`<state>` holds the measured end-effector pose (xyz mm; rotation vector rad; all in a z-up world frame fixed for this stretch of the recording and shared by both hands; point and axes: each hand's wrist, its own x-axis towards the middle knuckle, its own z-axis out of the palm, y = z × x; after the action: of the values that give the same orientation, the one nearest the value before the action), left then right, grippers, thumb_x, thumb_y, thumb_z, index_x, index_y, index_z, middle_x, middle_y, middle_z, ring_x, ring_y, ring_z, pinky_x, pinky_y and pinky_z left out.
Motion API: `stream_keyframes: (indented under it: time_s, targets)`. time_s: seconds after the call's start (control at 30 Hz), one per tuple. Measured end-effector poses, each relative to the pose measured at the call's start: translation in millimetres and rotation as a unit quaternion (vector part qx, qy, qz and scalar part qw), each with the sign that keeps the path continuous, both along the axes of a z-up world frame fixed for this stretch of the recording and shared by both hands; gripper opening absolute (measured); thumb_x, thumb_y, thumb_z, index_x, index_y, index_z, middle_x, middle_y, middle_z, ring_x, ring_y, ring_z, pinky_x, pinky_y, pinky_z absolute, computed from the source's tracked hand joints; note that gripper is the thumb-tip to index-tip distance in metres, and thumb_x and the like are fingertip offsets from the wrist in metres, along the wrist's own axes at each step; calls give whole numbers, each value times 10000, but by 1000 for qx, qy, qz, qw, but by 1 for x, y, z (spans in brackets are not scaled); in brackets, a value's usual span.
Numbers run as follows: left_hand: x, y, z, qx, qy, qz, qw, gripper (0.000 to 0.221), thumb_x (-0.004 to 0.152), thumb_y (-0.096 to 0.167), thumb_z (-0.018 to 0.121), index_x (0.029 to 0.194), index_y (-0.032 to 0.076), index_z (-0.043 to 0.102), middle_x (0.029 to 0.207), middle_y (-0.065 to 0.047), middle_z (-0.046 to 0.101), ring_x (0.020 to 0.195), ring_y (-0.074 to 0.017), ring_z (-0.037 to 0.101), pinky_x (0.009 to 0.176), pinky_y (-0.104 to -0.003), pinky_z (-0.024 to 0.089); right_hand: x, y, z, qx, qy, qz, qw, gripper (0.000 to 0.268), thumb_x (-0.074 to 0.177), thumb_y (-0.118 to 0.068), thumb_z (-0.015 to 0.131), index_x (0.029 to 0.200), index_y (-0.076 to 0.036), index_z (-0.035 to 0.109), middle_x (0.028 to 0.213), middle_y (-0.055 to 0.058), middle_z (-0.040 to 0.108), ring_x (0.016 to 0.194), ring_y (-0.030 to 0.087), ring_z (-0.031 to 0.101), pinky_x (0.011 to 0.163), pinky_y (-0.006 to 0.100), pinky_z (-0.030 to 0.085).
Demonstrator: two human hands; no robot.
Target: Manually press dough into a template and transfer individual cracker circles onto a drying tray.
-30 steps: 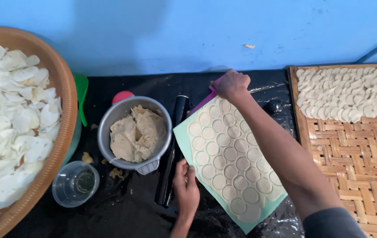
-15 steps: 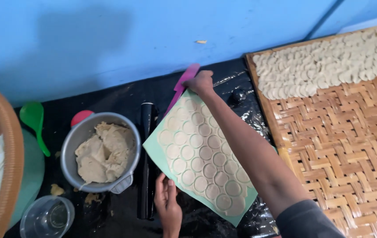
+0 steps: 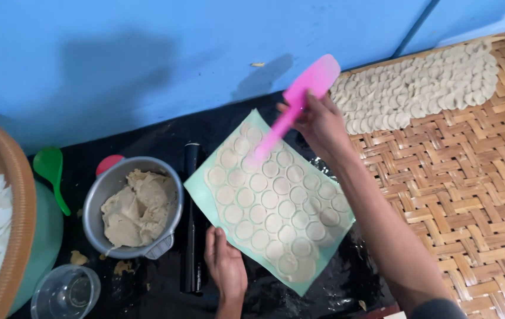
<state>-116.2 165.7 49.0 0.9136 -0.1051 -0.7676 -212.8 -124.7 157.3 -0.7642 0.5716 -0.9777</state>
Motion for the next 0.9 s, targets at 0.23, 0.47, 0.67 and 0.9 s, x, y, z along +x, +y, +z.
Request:
stream_keyframes:
  time_s: [0.23,0.47,0.67,0.9]
  targets:
    - [45,-43,-13,-80,-7,-34,996,189,1149,184,552,1201,6,586,1150,-125,642,1055,-210,604,915,-371,470,-142,32,-19,-21,32,22,999,259,1035,-33,576,1278,44,532,1091,122,656,987,209,670,914,376,571]
    - [52,-98,27,-87,36,-115,989,256,1050,197,492,1209,36,612,1204,-95,687,1118,-223,652,980,-411,511,-197,71,-2,-51,137,7,989,380,1025,-94,497,1400,-35,490,1104,150,710,843,165,692,767,313,585]
    - [31,-139,-44,-61,54,-149,985,242,1043,179,533,1213,25,610,1184,-79,685,1095,-195,650,981,-356,496,-198,77,-8,-116,345,3,931,432,1045,-213,465,1469,-127,467,1081,113,769,613,126,585,521,259,454]
    - [35,-146,-55,-85,54,-233,967,326,1058,218,524,1326,37,567,1299,-83,636,1231,-216,587,1081,-386,433,-225,73,-69,-325,568,-27,756,254,1095,-270,548,1112,-30,631,838,160,692,650,231,612,584,380,496]
